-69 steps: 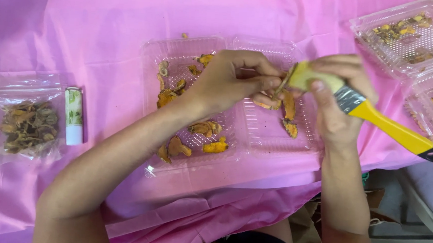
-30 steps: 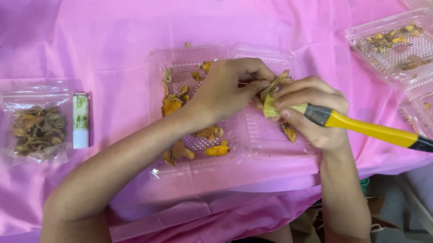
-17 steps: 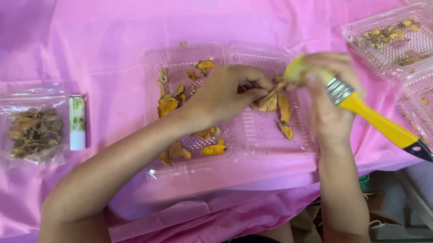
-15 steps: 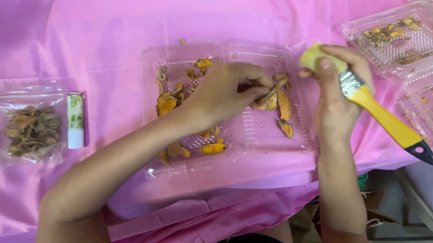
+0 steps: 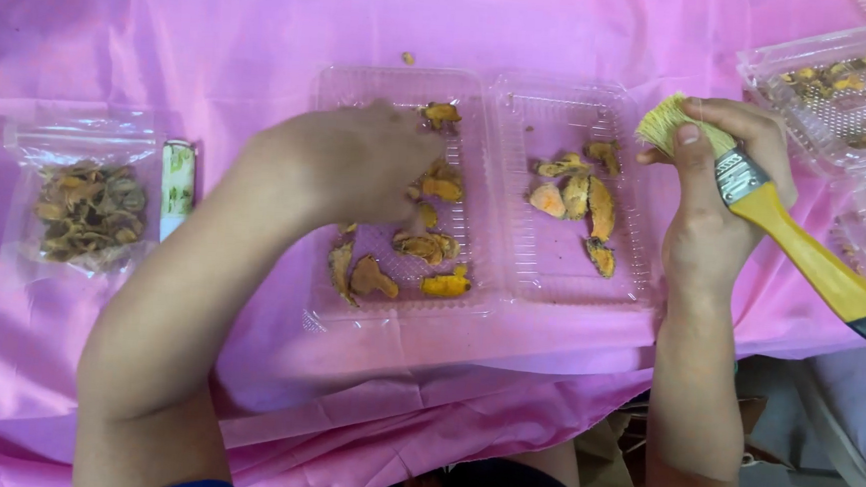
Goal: Cleaning dried turmeric pieces individually using a small brush to remove dust or debris.
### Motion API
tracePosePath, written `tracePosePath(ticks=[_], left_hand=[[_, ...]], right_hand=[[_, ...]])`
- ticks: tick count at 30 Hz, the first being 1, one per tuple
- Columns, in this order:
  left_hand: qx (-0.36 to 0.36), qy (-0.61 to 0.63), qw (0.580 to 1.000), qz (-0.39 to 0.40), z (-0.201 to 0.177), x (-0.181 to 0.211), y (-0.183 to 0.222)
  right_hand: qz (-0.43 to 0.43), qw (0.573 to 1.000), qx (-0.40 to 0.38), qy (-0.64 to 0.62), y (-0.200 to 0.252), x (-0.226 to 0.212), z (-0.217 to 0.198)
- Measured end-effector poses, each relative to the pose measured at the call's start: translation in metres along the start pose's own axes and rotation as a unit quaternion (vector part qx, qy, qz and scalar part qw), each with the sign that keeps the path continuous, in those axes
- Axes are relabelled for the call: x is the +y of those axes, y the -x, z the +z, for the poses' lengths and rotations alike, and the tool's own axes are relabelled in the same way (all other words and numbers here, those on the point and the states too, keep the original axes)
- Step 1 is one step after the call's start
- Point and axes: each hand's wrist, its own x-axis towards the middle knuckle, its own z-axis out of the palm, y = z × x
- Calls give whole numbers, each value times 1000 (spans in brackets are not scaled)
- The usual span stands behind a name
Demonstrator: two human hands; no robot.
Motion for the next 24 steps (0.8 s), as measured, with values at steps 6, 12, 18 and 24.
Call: tracePosePath(ticks=[6, 12, 18, 24], left_hand=[[85, -17, 994, 59, 21, -3, -34], [103, 2, 992, 71, 1, -7, -13], [122, 82, 986, 83, -21, 10, 2], [153, 67, 982, 86, -20, 10, 2]], right_hand=[[-45, 993, -17, 108, 0, 4, -5], [-54, 992, -33, 113, 0, 6, -6], [29, 970, -161, -182, 6, 31, -16], [16, 948, -254, -192, 7, 19, -17]])
